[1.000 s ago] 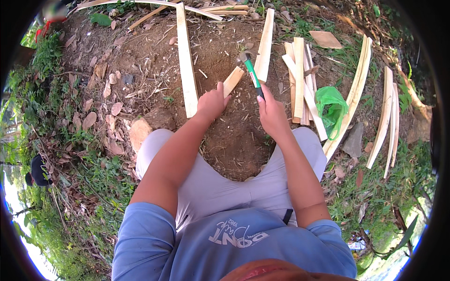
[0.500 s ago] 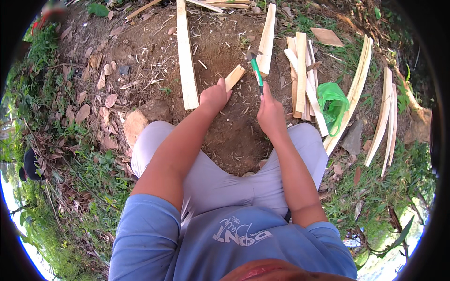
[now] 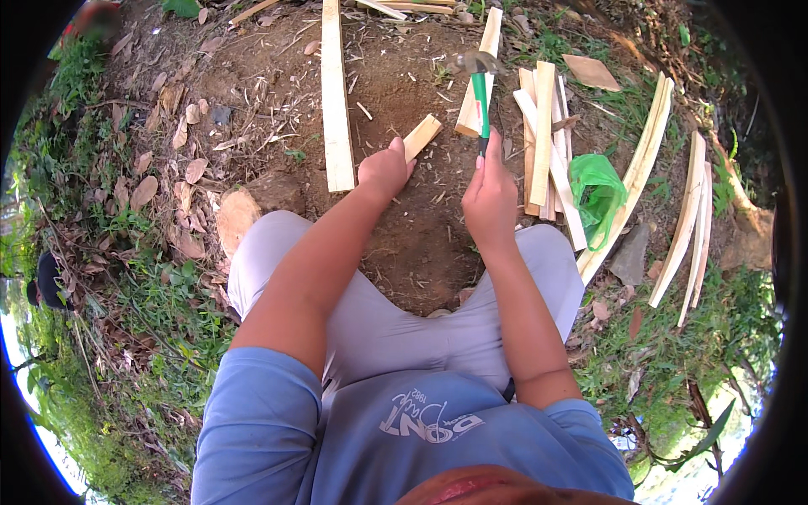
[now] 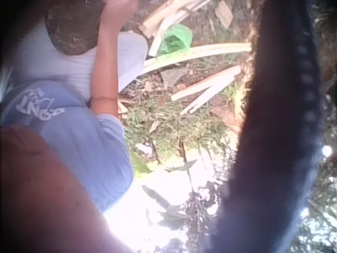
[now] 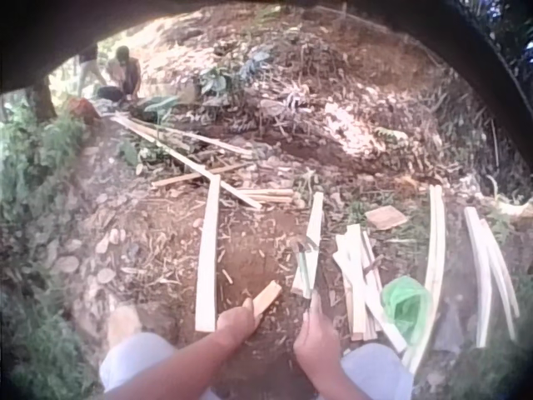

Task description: The person sits on the ground and assembles a wooden frame by hand. They align wooden planks and use a hammer to drive nails into the joints, securing the pieces together.

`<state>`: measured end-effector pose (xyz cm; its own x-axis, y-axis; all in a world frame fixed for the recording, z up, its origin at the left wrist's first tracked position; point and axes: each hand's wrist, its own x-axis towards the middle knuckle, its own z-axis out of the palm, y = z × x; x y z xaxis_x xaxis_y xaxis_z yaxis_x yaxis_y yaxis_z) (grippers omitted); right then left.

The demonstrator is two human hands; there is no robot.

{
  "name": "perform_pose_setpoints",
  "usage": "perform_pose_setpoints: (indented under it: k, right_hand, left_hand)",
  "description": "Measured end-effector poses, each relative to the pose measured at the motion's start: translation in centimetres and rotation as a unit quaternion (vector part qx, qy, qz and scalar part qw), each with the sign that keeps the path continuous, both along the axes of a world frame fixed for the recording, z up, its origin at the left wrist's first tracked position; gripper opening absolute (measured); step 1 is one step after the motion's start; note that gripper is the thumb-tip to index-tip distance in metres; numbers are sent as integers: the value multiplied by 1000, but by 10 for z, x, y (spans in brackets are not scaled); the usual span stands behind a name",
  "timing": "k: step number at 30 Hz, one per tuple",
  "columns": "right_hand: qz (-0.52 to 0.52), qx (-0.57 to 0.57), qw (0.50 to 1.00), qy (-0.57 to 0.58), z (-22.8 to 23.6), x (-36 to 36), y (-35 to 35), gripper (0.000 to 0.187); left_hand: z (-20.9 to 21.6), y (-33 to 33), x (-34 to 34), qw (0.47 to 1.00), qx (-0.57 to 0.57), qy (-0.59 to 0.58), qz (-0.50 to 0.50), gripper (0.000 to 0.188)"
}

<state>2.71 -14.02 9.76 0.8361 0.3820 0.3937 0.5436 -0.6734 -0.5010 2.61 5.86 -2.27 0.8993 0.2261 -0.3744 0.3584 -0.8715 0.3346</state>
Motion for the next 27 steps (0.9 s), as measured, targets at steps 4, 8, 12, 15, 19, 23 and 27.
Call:
perform_pose_setpoints:
  k: [4, 8, 12, 15, 19, 23, 27]
  right_hand:
    - [2, -225, 959, 174, -21, -1, -3, 53]
    - [15, -40, 997, 61, 0, -8, 2, 51]
    - [2, 57, 997, 59, 6, -10, 5, 50]
    - [-28, 7, 986, 162, -18, -11, -4, 50]
    - [-37, -34, 969, 241, -12, -2, -5, 50]
    - [-42, 55, 992, 104, 11, 2, 2, 50]
    - [-10, -74, 988, 135, -26, -2, -10, 48]
  left_hand:
    - [7, -1, -1, 1000, -5, 1, -1, 50]
    - [9, -1, -2, 1000, -3, 5, 6, 49]
    - [4, 2, -2, 1000, 1, 0, 1, 49]
    - [6, 0, -1, 1000, -2, -2, -3, 50]
    - [4, 2, -1, 1000, -14, 8, 1, 51]
    - [0, 1, -3, 1000, -13, 0, 3, 51]
    - [3, -2, 0, 1000, -25, -5, 1, 52]
